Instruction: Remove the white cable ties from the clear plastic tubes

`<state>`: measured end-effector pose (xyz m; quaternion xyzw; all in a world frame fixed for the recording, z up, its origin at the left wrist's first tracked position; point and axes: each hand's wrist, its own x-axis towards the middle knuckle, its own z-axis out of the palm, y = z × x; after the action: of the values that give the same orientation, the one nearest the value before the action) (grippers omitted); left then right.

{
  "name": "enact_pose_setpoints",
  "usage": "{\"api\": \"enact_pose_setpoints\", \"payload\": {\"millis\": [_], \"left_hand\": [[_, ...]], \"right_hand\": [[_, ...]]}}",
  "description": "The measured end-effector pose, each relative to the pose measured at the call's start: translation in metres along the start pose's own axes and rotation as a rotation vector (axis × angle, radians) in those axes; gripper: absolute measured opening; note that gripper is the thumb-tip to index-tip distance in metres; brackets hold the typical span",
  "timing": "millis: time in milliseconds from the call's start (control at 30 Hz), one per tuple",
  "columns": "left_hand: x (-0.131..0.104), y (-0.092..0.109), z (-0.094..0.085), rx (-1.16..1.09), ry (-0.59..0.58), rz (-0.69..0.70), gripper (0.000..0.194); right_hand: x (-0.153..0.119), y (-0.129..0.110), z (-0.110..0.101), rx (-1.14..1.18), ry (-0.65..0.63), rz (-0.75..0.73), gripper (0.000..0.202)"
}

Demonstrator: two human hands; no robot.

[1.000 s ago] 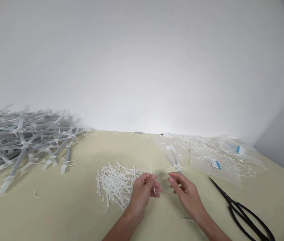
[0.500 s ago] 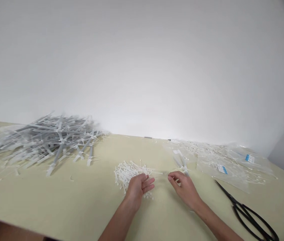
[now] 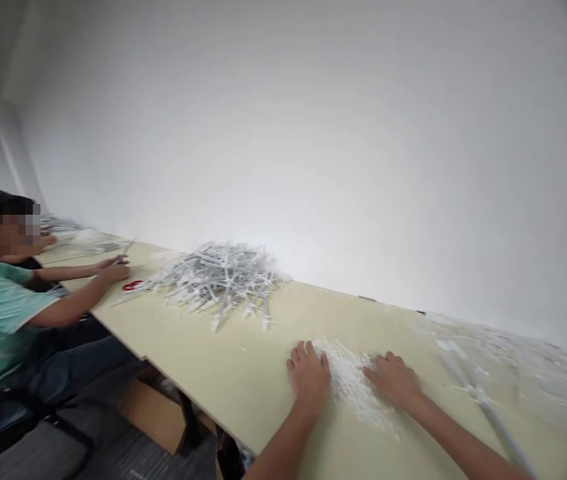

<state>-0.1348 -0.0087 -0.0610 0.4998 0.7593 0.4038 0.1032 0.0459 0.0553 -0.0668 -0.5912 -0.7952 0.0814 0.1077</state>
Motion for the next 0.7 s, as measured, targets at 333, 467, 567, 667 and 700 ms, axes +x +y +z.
{"api": "enact_pose_setpoints", "payload": {"millis": [333,467,567,667,700], "left_hand": [[0.003,-0.019,0.02,0.077,-0.198,0.192,0.044],[-0.002,-0.023,0.013,0.013,-0.197,0.213,0.042],[-0.008,-0.022,0.003,-0.043,-0.253,0.286,0.053],[-0.014,-0.021,-0.003,-0.034,-0.412,0.404,0.076],[-0.014,-0.02,-0.003,-0.025,-0.454,0.429,0.083]], "right_hand": [[0.031,-0.019,0.035,0.32,-0.146,0.049,0.053],[0.04,-0.007,0.04,0.44,-0.14,0.086,0.055],[0.051,0.007,0.04,0.33,-0.008,-0.018,0.051],[0.06,0.01,0.038,0.313,0.048,-0.064,0.048],[0.062,0.007,0.037,0.344,0.014,-0.08,0.046]]}}
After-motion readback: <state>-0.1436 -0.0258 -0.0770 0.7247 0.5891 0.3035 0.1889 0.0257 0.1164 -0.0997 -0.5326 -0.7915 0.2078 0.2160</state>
